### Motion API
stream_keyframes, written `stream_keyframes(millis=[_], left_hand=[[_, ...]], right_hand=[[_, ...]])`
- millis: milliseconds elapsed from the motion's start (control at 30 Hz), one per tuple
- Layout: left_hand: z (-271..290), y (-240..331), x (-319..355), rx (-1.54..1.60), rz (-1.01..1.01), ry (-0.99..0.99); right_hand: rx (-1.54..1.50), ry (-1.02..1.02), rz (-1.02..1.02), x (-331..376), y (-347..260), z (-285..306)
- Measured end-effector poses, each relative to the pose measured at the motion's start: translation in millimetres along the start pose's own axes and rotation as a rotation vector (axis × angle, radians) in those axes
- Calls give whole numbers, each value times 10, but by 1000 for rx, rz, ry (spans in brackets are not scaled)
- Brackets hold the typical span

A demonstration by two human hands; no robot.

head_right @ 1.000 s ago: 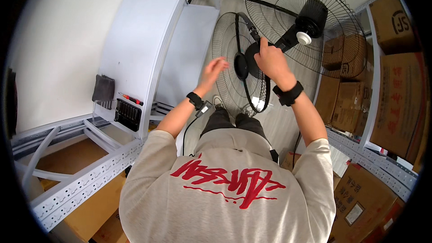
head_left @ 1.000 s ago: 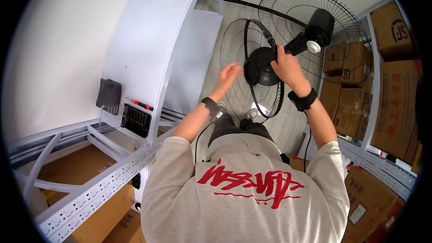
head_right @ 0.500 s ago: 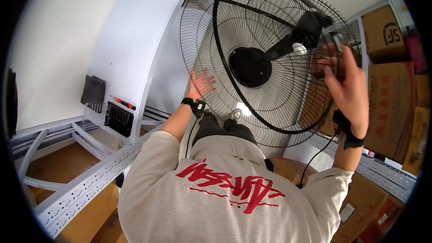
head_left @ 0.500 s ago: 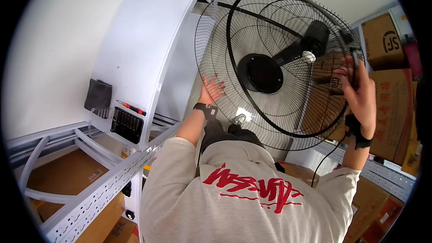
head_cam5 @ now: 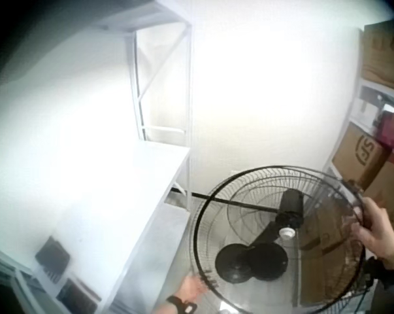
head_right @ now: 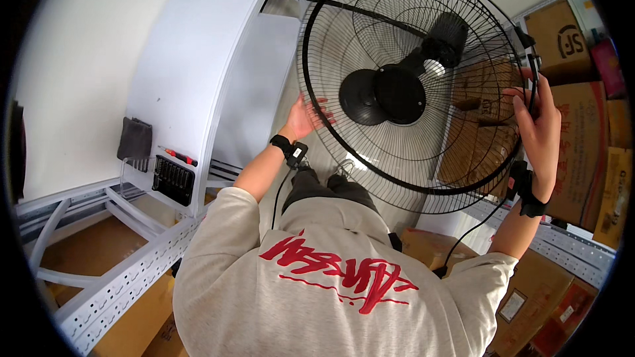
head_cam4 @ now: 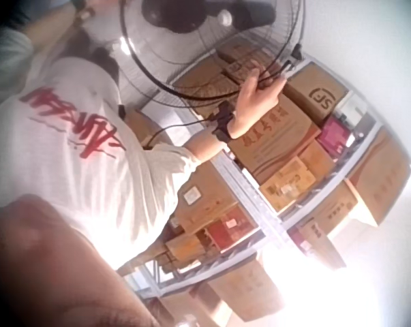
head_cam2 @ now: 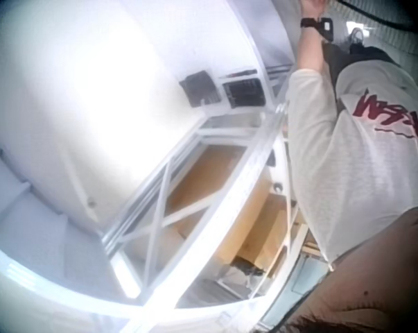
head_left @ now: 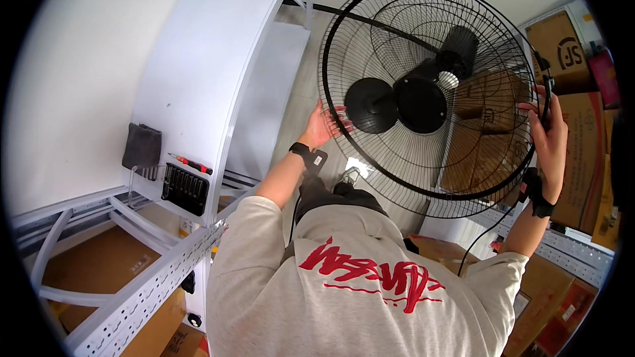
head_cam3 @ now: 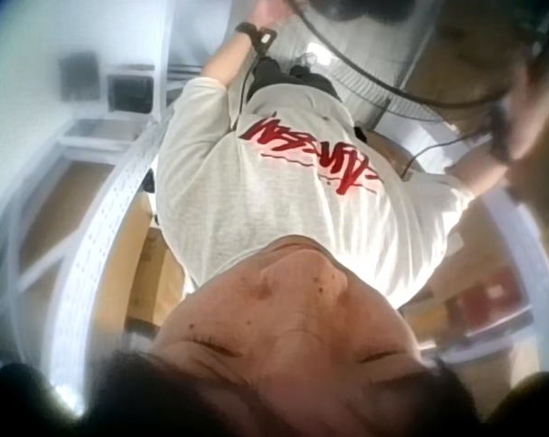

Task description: The person disassembles a standing fan by removing the front grille, the fan blades, and the rear grille using a screwdriver. They then remove the central hub cap and proceed to unscrew the motor housing from the stand.

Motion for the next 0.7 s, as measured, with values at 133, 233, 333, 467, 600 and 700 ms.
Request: stream_keyframes(millis=[133, 233, 333, 467, 600, 700], left_hand=[[57, 150, 118, -178, -138, 9], [76, 214, 184, -347, -212, -14], [46, 286, 346, -498, -256, 15], [119, 447, 499, -748, -247, 148], [140, 684, 592, -844, -327, 311], [58, 1019, 723, -916, -460, 342]], right_hand=[[87, 6, 8, -98, 175, -195], [65, -2, -23, -97, 220, -220], [-11, 5, -72, -102, 279, -257], [19, 39, -16, -161, 186, -380], [32, 17, -22, -204, 140, -432], [6, 35, -21, -276, 74, -419]])
Point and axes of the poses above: each hand's wrist, its own x-axis away from the middle knuckle, its own z-axis out of the back of the hand, y = z × x, the point moved 10 cm from there along -x, towards the middle knuckle, and after that the axes turned 9 degrees about x, right-handed, at the moved point
